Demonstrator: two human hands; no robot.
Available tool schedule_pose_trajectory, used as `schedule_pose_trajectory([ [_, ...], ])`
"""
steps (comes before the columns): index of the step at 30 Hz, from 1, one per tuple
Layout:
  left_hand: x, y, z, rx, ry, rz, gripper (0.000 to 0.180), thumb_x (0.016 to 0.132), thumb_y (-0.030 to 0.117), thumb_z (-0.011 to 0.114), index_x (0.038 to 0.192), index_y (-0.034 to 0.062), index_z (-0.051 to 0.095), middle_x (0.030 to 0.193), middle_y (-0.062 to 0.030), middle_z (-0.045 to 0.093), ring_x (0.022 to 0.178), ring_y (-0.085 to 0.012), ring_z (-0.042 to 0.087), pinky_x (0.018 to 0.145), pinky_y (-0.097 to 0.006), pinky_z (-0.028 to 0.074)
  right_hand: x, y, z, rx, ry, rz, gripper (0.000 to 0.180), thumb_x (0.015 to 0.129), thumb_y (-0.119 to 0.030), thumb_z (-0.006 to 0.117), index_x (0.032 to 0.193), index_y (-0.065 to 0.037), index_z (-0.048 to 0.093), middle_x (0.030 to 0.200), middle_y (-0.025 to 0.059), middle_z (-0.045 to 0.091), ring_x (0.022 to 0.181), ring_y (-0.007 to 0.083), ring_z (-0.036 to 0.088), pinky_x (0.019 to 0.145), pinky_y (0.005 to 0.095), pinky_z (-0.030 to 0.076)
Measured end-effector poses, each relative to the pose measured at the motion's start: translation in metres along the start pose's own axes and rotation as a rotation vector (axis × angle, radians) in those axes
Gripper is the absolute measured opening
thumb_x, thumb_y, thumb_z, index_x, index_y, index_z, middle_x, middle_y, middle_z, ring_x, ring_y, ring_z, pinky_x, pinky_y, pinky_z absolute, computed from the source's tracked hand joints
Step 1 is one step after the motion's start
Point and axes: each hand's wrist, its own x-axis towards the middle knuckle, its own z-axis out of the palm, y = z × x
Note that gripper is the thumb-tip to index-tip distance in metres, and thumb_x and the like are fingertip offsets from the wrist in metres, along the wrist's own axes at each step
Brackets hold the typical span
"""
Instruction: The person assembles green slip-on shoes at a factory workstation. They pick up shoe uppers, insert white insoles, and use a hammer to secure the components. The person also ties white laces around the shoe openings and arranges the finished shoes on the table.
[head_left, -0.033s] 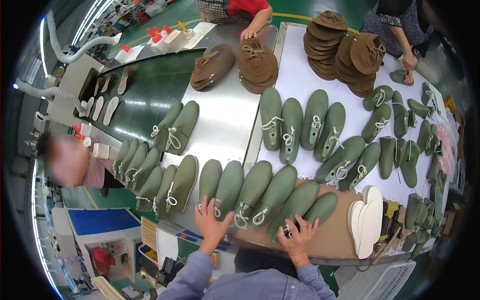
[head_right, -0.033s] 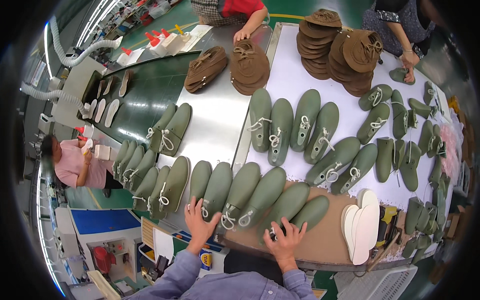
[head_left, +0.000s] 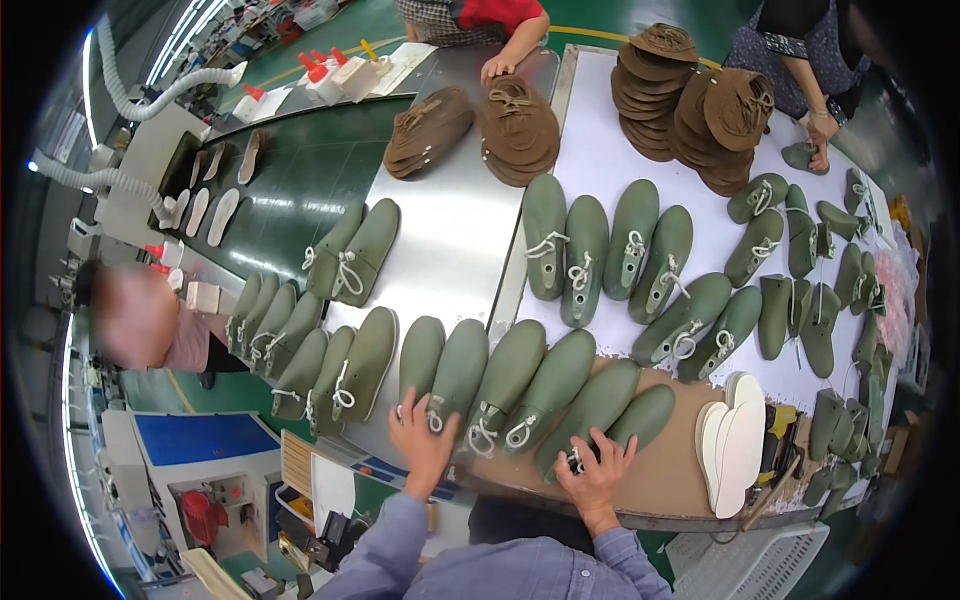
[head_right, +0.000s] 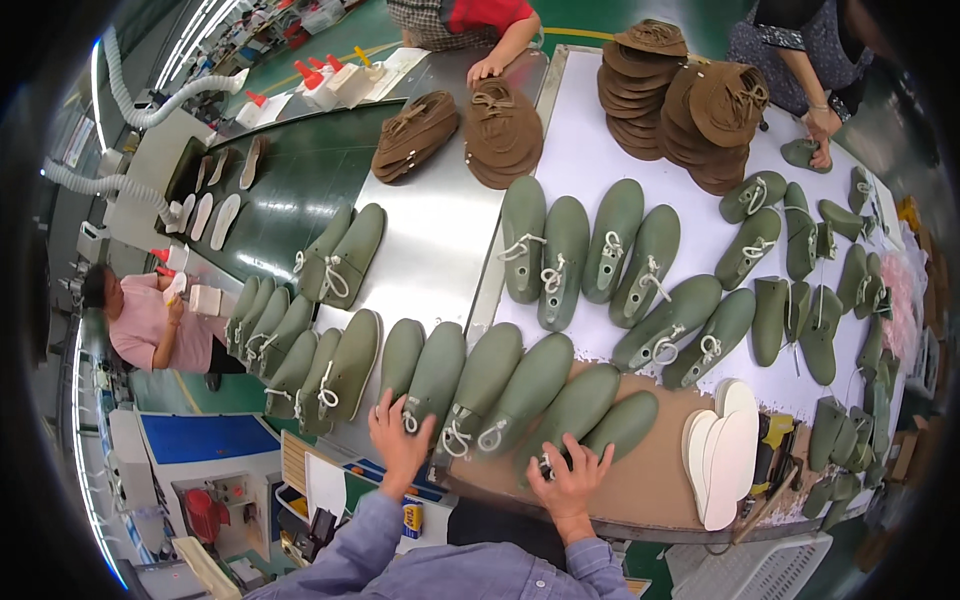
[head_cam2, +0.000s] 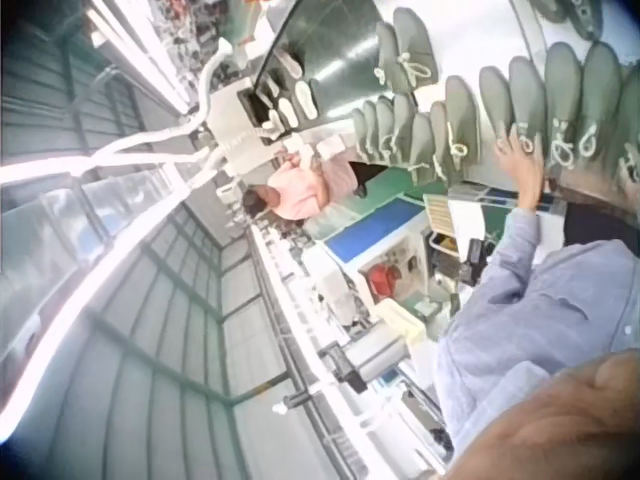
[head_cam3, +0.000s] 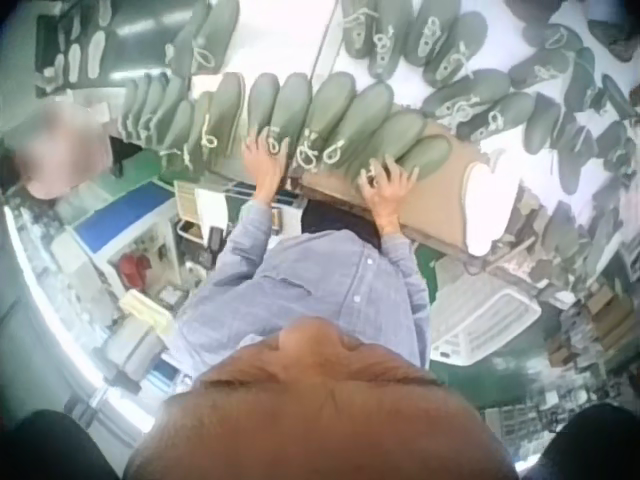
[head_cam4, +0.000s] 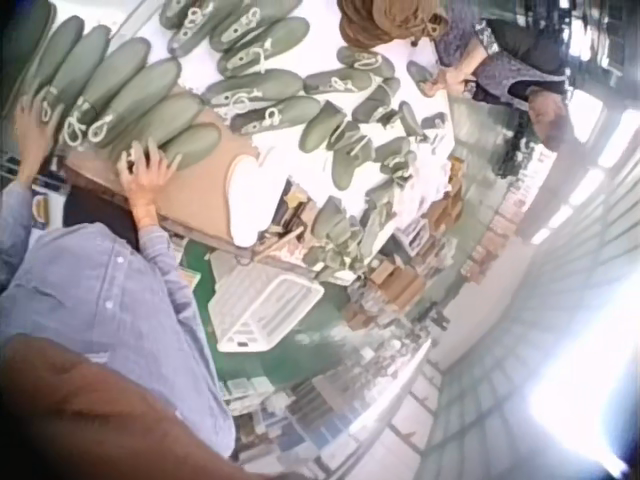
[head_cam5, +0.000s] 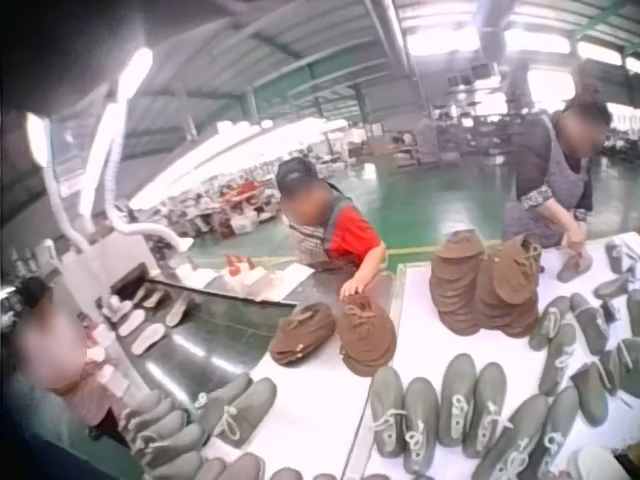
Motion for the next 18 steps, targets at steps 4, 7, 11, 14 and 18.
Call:
schedule_pose_trajectory([
  [4,0.029,-0.008,0.024,-0.079,0.119,0.016,0.054,0.076,0.035,0.087,0.118,0.0074,0.069,0.151,-0.0117,0.048,0.13,-0.0461,0.042,0.103,-0.059,0.038,-0.003,-0.001,0.004,0.001,0.017,-0.009,0.031,0.069,-0.028,0.081,0.098,-0.02,0.076,0.122,0.0044,0.064,0.097,0.0295,0.061,0.115,0.0686,0.028],
  [7,0.078,0.002,0.041,-0.106,0.131,0.057,0.052,0.075,0.037,0.087,0.116,0.0095,0.071,0.15,-0.0088,0.049,0.131,-0.0457,0.041,0.103,-0.059,0.039,-0.004,-0.002,0.005,-0.008,0.006,-0.011,0.03,0.069,-0.028,0.081,0.097,-0.02,0.075,0.122,0.0048,0.064,0.099,0.0298,0.061,0.115,0.0684,0.028],
  [11,0.16,0.034,0.067,-0.208,0.133,0.079,0.053,0.077,0.039,0.085,0.119,0.0101,0.069,0.149,-0.0081,0.05,0.131,-0.0439,0.043,0.104,-0.058,0.039,-0.002,-0.003,0.004,-0.011,-0.015,0.008,0.03,0.069,-0.028,0.081,0.097,-0.02,0.075,0.122,0.0057,0.064,0.1,0.0309,0.06,0.115,0.0686,0.028],
  [14,0.223,0.019,0.082,-0.499,0.2,0.13,0.056,0.081,0.037,0.082,0.126,0.0073,0.064,0.146,-0.0125,0.051,0.129,-0.0423,0.047,0.105,-0.055,0.041,0.0,-0.006,-0.001,-0.008,-0.047,-0.005,0.03,0.068,-0.028,0.081,0.097,-0.019,0.075,0.122,0.0064,0.064,0.101,0.0316,0.06,0.115,0.069,0.028],
  [18,0.31,-0.068,0.053,-0.129,0.449,0.115,0.062,0.084,0.034,0.079,0.134,0.0028,0.057,0.14,-0.0193,0.056,0.129,-0.0391,0.053,0.106,-0.046,0.043,-0.003,-0.003,0.003,-0.033,-0.05,0.03,0.031,0.067,-0.028,0.081,0.096,-0.019,0.075,0.123,0.0078,0.064,0.102,0.0321,0.059,0.116,0.0695,0.027],
])
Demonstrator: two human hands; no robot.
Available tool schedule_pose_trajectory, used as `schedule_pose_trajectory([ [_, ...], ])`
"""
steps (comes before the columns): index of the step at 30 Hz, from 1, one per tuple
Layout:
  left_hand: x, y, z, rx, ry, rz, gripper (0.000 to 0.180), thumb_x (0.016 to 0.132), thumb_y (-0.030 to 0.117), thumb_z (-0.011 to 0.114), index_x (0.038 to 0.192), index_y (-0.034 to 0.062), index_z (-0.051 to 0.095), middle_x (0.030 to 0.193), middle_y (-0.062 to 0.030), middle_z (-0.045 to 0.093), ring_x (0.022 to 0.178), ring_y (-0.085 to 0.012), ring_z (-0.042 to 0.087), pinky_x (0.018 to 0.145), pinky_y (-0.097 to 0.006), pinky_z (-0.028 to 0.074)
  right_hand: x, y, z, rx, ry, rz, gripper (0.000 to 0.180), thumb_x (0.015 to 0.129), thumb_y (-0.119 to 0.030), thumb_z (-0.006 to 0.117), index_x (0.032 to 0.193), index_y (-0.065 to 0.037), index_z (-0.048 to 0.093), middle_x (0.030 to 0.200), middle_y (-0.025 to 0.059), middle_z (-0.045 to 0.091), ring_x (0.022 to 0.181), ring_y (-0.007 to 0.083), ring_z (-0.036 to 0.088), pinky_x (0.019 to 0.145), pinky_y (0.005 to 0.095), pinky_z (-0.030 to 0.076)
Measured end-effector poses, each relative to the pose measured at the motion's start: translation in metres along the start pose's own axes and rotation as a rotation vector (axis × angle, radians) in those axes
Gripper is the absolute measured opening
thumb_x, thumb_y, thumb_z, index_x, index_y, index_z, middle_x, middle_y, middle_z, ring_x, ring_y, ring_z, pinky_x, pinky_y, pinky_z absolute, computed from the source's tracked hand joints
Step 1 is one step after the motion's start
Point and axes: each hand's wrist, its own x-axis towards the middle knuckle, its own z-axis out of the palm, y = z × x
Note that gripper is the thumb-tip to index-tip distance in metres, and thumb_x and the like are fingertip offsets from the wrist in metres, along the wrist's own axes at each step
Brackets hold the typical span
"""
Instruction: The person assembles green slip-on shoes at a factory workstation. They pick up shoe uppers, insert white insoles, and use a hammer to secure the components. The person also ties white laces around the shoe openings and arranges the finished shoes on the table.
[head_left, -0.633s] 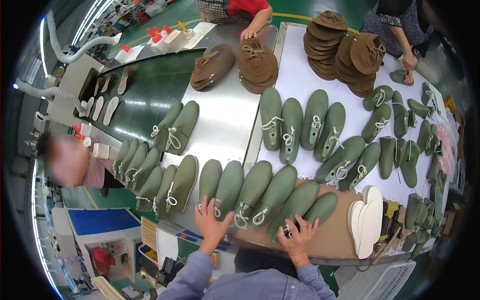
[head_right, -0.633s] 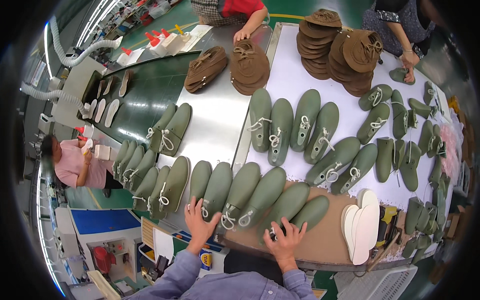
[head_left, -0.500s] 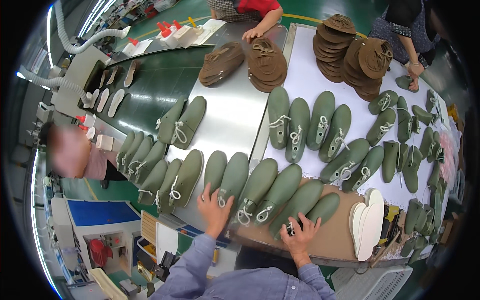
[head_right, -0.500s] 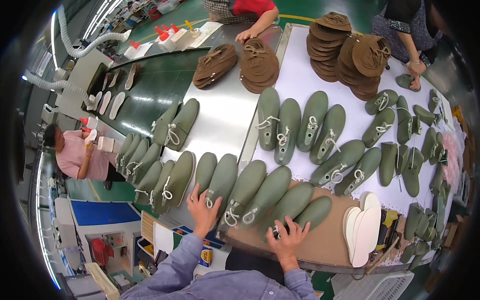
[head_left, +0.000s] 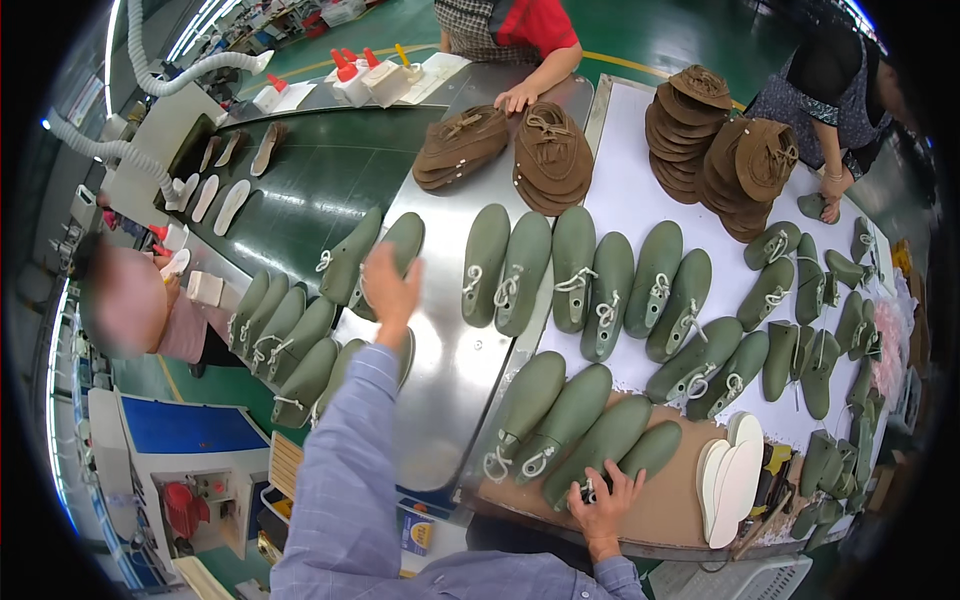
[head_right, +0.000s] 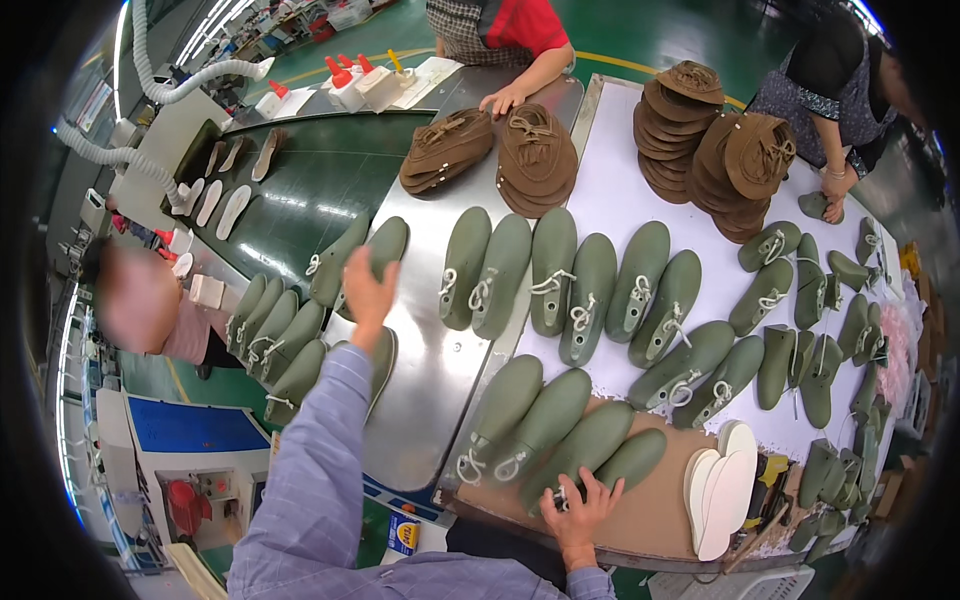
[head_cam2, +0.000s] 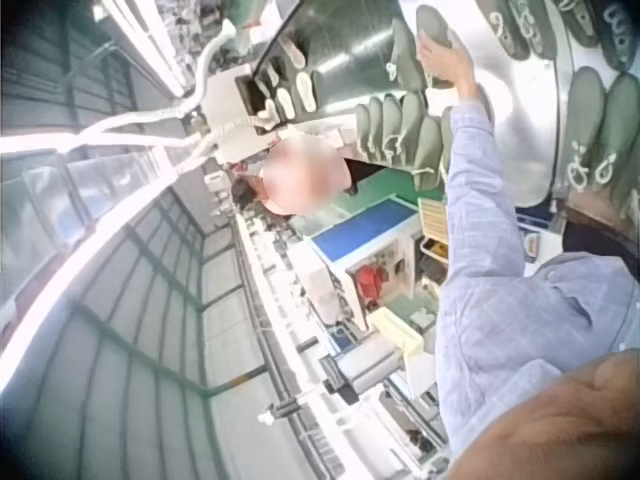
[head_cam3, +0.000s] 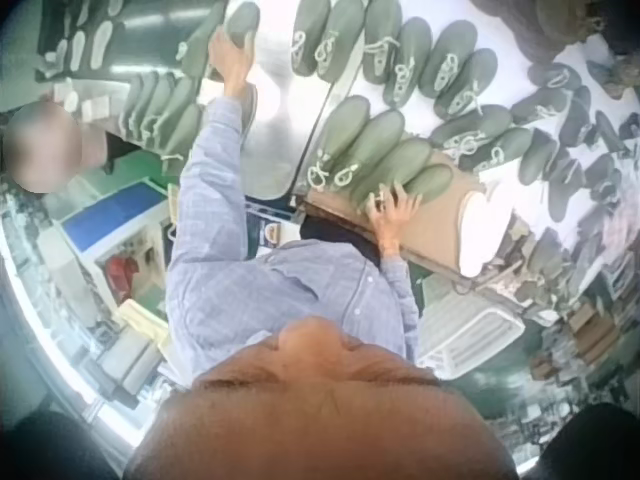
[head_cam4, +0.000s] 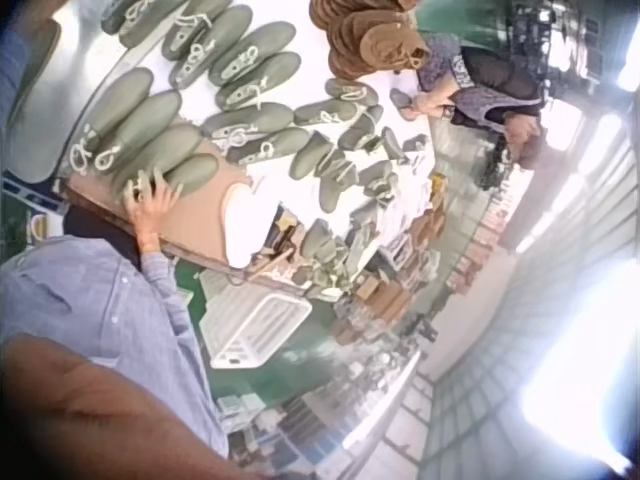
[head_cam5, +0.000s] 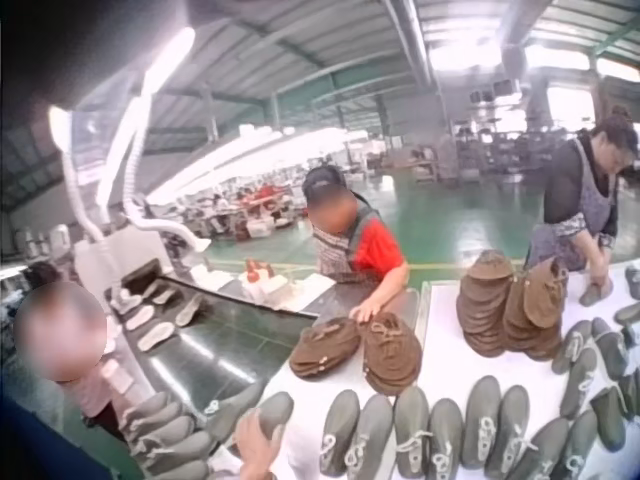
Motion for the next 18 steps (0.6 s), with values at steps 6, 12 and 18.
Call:
schedule_pose_trajectory([
  [6,0.017,-0.104,-0.022,-0.16,-0.634,-0.506,0.073,0.081,0.045,0.08,0.135,-0.0004,0.06,0.122,-0.02,0.07,0.116,-0.0373,0.065,0.102,-0.043,0.048,0.002,-0.004,0.002,-0.019,-0.05,0.014,0.031,0.066,-0.028,0.079,0.096,-0.019,0.074,0.123,0.0093,0.063,0.102,0.0329,0.058,0.117,0.0699,0.025],
  [12,0.02,-0.117,0.004,-0.362,-0.439,-0.282,0.07,0.086,0.05,0.076,0.136,0.0024,0.062,0.12,-0.0198,0.072,0.116,-0.0334,0.066,0.1,-0.04,0.049,0.004,-0.005,0.003,-0.057,-0.092,0.008,0.031,0.068,-0.03,0.078,0.096,-0.018,0.074,0.124,0.0103,0.062,0.103,0.0329,0.058,0.117,0.0691,0.026],
  [18,0.062,-0.259,0.001,0.113,-0.302,-0.509,0.082,0.072,0.045,0.087,0.137,0.0009,0.061,0.128,-0.0192,0.068,0.119,-0.0354,0.065,0.101,-0.044,0.049,0.014,-0.009,-0.002,-0.044,-0.153,-0.007,0.032,0.072,-0.028,0.077,0.1,-0.016,0.07,0.126,0.0134,0.059,0.109,0.0348,0.058,0.117,0.0688,0.026],
])
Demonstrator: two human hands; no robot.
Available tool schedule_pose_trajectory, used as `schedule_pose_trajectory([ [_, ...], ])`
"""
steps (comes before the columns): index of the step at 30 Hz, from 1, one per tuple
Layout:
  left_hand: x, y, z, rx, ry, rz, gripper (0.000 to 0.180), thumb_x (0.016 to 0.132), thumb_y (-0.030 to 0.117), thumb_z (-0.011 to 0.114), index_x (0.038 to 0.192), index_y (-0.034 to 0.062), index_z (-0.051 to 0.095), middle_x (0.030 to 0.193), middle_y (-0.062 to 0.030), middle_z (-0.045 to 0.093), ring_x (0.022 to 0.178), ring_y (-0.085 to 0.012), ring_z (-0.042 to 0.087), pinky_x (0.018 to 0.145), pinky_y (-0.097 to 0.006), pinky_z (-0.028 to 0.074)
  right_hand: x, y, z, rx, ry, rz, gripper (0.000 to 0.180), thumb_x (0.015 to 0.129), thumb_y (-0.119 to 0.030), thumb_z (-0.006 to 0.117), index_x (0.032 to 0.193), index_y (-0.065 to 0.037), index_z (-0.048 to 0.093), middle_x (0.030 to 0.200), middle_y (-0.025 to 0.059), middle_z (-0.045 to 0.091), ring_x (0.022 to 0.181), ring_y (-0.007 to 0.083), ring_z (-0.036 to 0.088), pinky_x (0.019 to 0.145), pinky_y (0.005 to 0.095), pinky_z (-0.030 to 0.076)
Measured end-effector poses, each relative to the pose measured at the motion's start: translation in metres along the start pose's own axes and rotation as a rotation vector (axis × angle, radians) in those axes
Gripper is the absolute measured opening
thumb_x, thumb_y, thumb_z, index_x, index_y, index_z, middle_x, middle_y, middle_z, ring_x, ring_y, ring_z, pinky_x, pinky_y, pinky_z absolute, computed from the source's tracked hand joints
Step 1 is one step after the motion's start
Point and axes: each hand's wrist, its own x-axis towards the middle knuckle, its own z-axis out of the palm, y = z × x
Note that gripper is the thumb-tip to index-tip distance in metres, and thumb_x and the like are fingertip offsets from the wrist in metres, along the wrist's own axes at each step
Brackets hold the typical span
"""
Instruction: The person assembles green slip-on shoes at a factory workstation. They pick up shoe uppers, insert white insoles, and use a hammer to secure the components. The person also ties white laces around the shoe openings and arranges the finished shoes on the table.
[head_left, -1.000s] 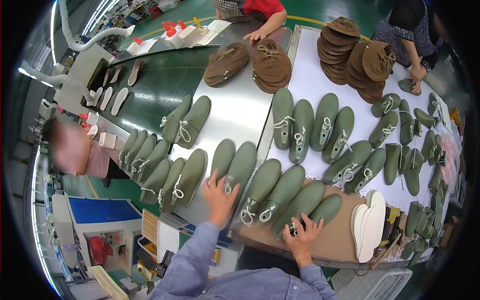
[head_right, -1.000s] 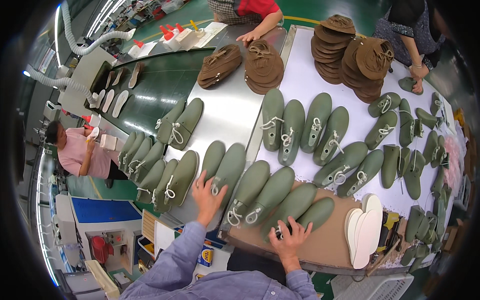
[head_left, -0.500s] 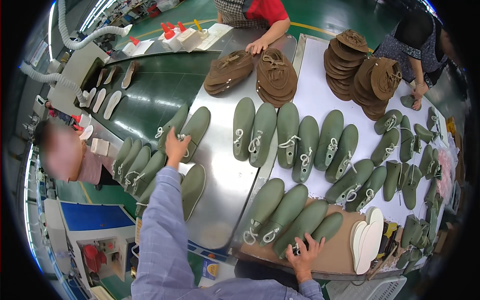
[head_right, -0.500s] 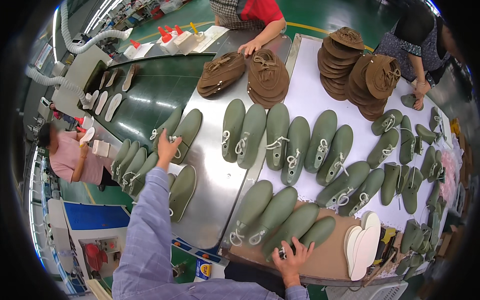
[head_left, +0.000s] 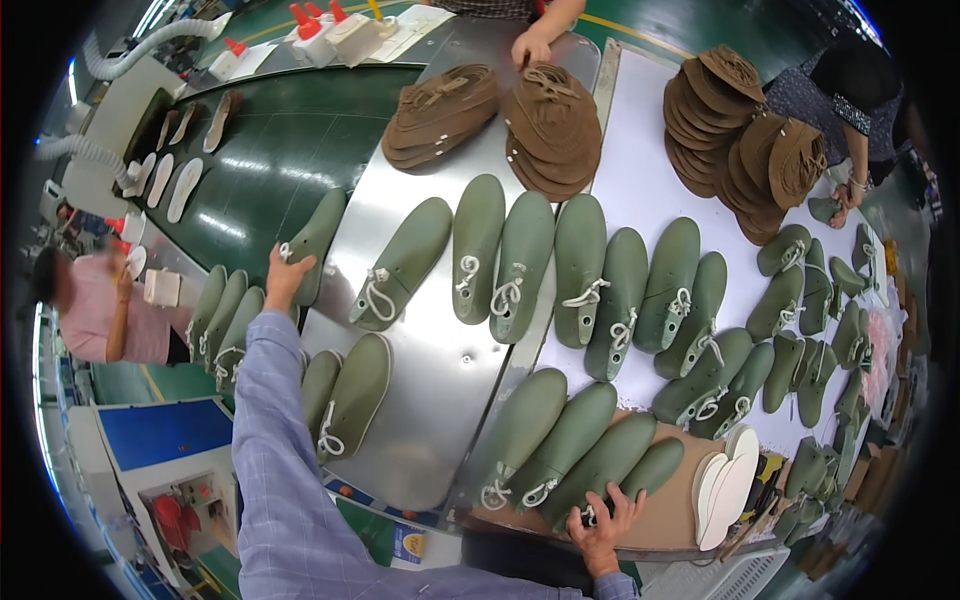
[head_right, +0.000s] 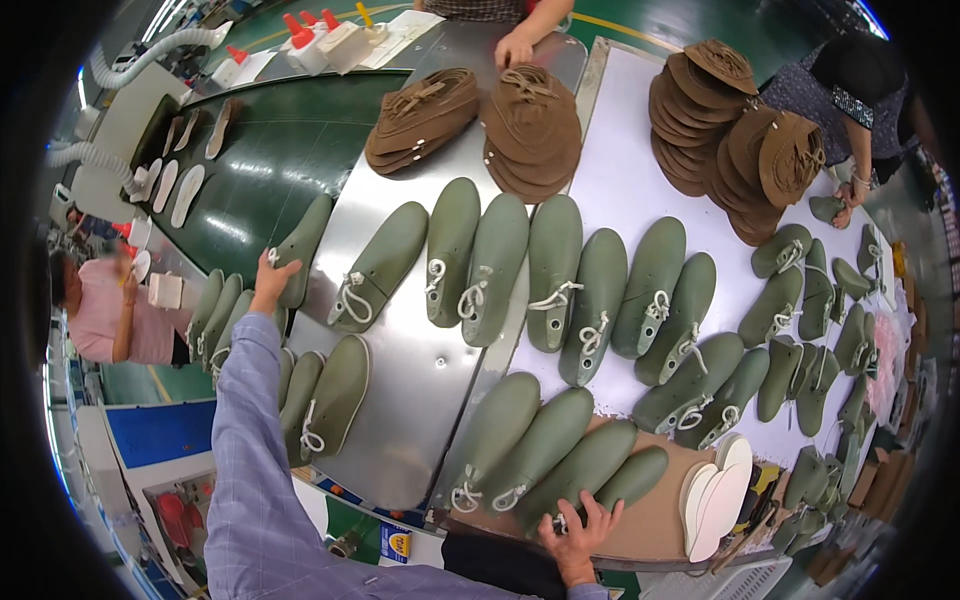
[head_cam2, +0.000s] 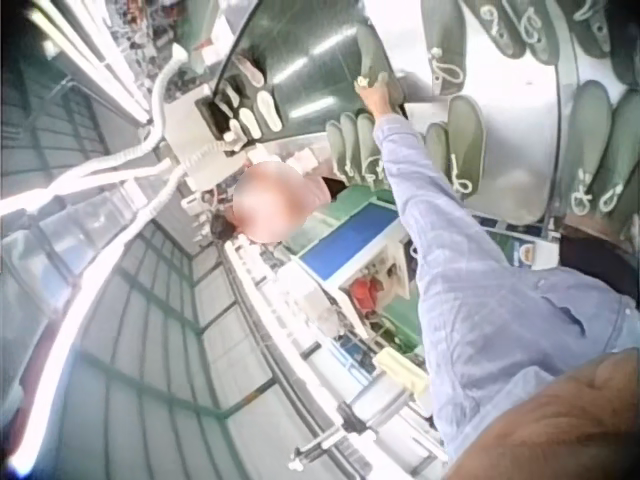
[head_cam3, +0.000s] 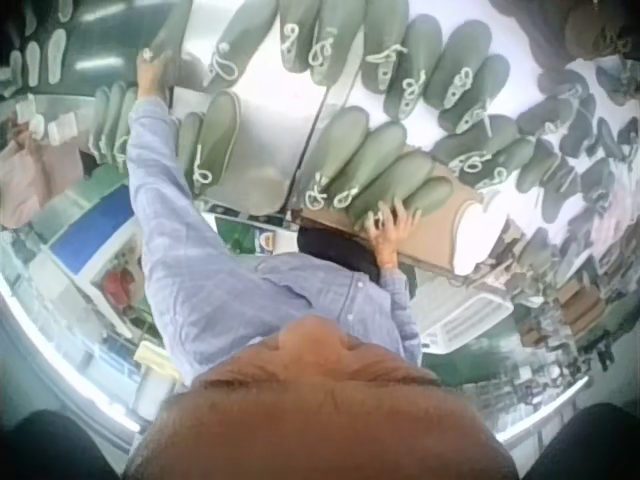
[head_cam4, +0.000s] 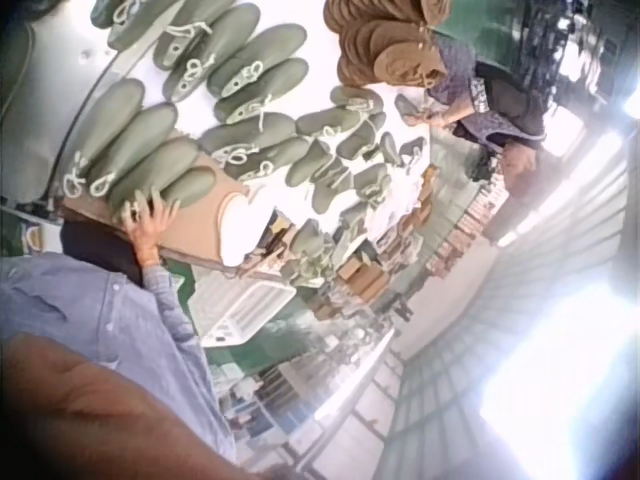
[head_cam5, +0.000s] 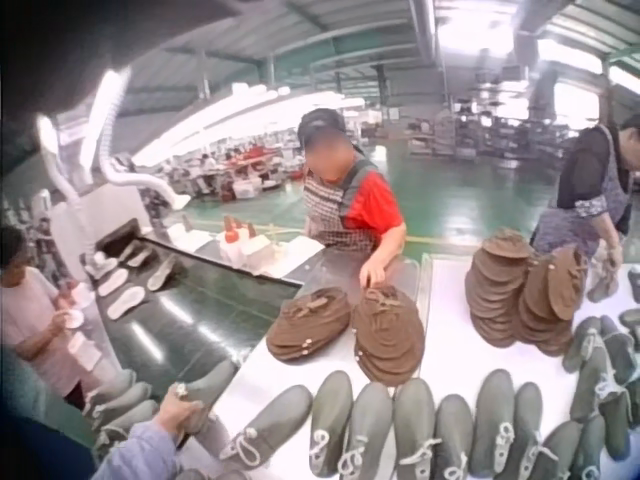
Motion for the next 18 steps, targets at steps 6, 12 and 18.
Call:
schedule_pose_trajectory([
  [6,-0.007,0.046,0.003,-0.617,-0.407,-0.287,0.05,0.087,0.028,0.082,0.117,-0.0093,0.07,0.107,-0.0123,0.074,0.092,-0.0182,0.072,0.082,-0.031,0.056,-0.006,-0.002,0.007,-0.051,0.022,0.067,0.029,0.073,-0.033,0.077,0.097,-0.017,0.073,0.125,0.012,0.06,0.106,0.0339,0.058,0.118,0.068,0.026],
  [12,-0.057,0.086,-0.008,-0.38,-0.36,-0.022,0.053,0.085,0.043,0.082,0.113,-0.0009,0.073,0.099,-0.019,0.075,0.085,-0.0278,0.072,0.077,-0.039,0.056,-0.004,0.0,0.003,-0.024,0.013,0.036,0.031,0.071,-0.032,0.079,0.099,-0.017,0.074,0.124,0.0113,0.061,0.105,0.0329,0.057,0.117,0.0663,0.026],
  [18,-0.142,0.144,-0.011,-0.159,-0.202,0.259,0.05,0.089,0.034,0.075,0.126,0.0012,0.066,0.112,-0.0253,0.072,0.108,-0.0401,0.068,0.092,-0.045,0.052,-0.001,-0.002,0.002,-0.004,0.041,0.027,0.031,0.069,-0.026,0.081,0.099,-0.019,0.074,0.124,0.0094,0.061,0.104,0.0323,0.058,0.116,0.0662,0.028],
])
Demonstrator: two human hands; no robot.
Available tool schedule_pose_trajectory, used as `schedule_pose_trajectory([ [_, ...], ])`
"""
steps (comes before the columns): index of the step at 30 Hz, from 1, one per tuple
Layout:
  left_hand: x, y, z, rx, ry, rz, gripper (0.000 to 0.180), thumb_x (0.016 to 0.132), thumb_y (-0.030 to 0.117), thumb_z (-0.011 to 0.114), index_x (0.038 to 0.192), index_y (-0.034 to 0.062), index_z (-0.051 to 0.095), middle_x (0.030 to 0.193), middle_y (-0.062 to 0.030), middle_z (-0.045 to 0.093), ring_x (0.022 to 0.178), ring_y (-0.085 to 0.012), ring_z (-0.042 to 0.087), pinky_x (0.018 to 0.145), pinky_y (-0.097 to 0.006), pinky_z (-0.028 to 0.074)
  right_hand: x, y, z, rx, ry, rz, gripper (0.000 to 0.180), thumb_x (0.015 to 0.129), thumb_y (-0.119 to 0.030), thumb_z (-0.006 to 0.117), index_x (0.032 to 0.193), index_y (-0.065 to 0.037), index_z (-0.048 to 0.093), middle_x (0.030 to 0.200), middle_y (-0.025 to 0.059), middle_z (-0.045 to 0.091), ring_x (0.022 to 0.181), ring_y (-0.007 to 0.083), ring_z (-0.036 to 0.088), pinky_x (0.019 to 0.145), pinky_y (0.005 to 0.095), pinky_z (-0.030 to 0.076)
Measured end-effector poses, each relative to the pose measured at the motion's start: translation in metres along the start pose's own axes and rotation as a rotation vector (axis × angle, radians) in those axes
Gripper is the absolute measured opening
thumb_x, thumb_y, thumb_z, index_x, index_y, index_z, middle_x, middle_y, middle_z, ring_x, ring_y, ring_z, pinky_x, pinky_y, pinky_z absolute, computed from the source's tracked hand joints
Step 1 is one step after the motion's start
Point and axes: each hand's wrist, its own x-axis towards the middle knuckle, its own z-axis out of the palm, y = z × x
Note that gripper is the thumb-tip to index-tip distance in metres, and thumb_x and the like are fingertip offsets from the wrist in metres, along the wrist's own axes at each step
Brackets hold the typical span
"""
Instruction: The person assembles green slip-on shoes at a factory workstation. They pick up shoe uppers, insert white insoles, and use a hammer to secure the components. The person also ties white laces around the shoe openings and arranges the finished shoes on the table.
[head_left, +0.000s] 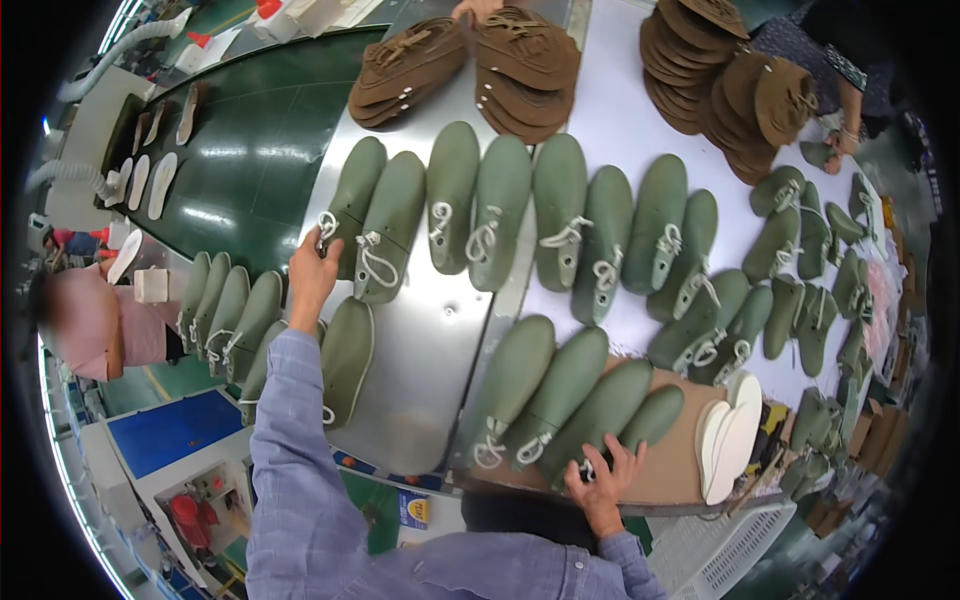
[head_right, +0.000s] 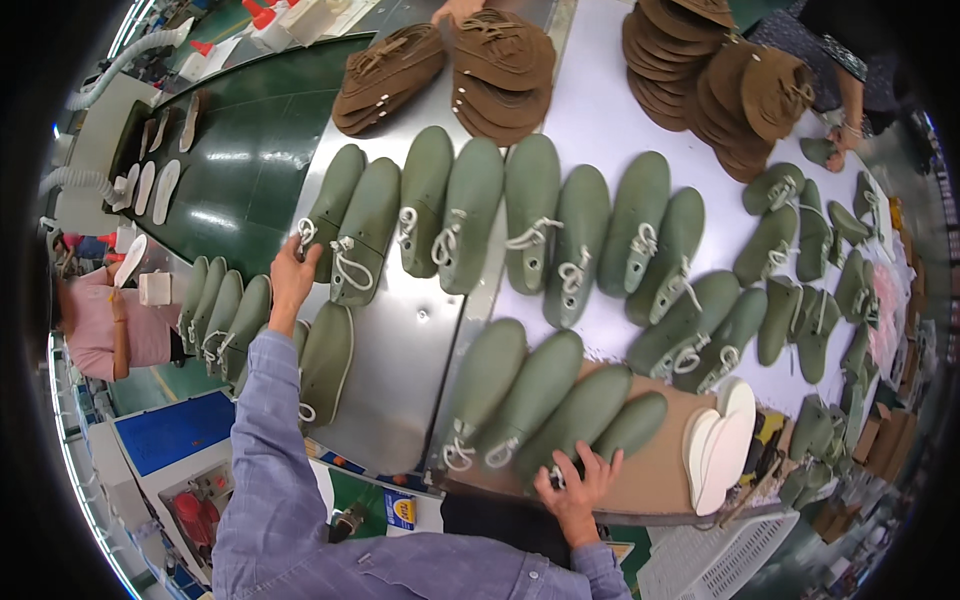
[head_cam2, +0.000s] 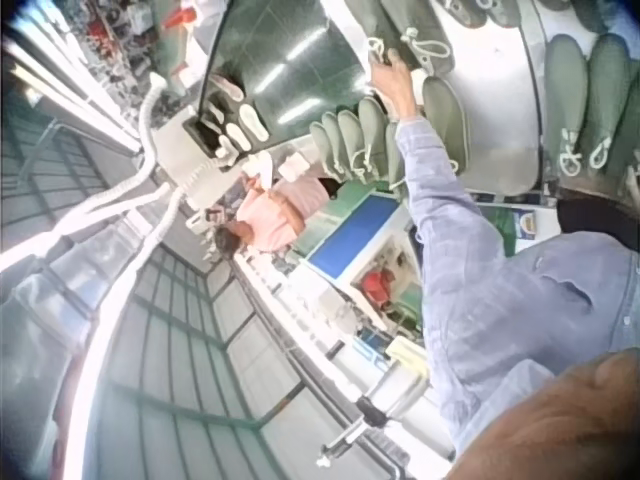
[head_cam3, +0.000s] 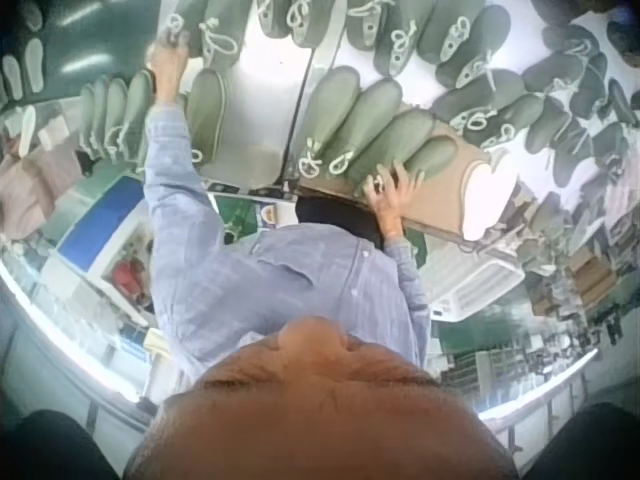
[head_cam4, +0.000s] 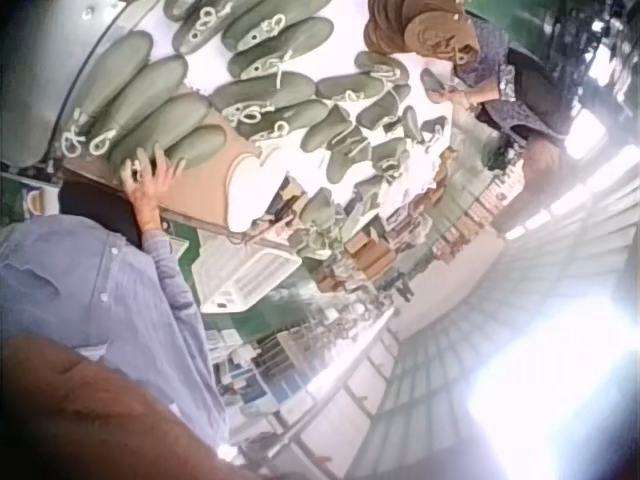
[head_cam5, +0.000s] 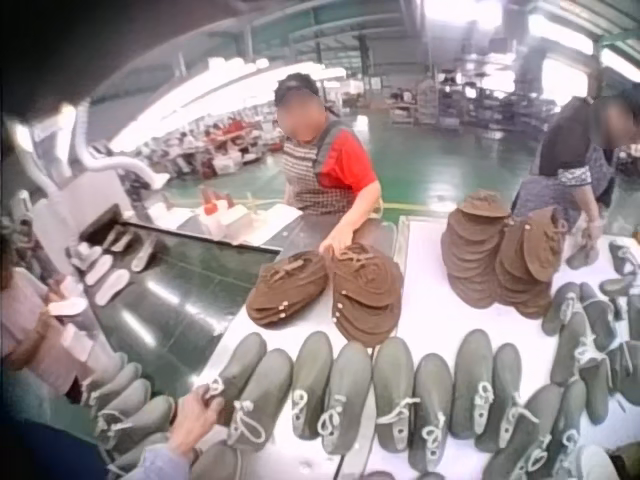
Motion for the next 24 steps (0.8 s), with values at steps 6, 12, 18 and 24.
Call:
schedule_pose_trajectory([
  [6,-0.212,0.154,0.011,-0.18,-0.459,0.271,0.072,0.082,0.048,0.08,0.134,0.0011,0.06,0.129,-0.0268,0.063,0.12,-0.0408,0.06,0.107,-0.047,0.044,-0.003,0.001,0.003,0.012,0.085,-0.011,0.032,0.068,-0.025,0.081,0.1,-0.02,0.074,0.124,0.0081,0.063,0.105,0.0319,0.059,0.115,0.0661,0.03],
  [12,-0.328,0.176,0.059,0.143,-0.333,0.376,0.059,0.071,0.042,0.084,0.117,0.0069,0.073,0.164,-0.0136,0.029,0.144,-0.0384,0.036,0.099,-0.055,0.047,-0.008,0.0,0.004,0.032,0.165,-0.017,0.031,0.07,-0.026,0.081,0.1,-0.019,0.075,0.122,0.0079,0.064,0.107,0.0306,0.06,0.114,0.0647,0.032],
  [18,-0.285,0.116,0.013,0.089,-0.495,0.653,0.046,0.069,0.031,0.086,0.106,0.0067,0.075,0.158,-0.0082,0.042,0.141,-0.0367,0.045,0.105,-0.051,0.048,-0.016,0.003,0.0,0.064,0.197,-0.023,0.031,0.073,-0.026,0.081,0.103,-0.017,0.076,0.124,0.008,0.063,0.108,0.0309,0.06,0.115,0.0639,0.031],
  [24,-0.211,0.048,-0.046,0.254,-0.741,1.134,0.05,0.058,0.012,0.089,0.105,0.0095,0.075,0.158,-0.0074,0.042,0.142,-0.034,0.044,0.114,-0.047,0.043,-0.021,0.005,0.003,0.13,0.208,-0.047,0.03,0.076,-0.026,0.081,0.104,-0.017,0.075,0.126,0.0082,0.062,0.111,0.0318,0.058,0.117,0.0645,0.029],
])
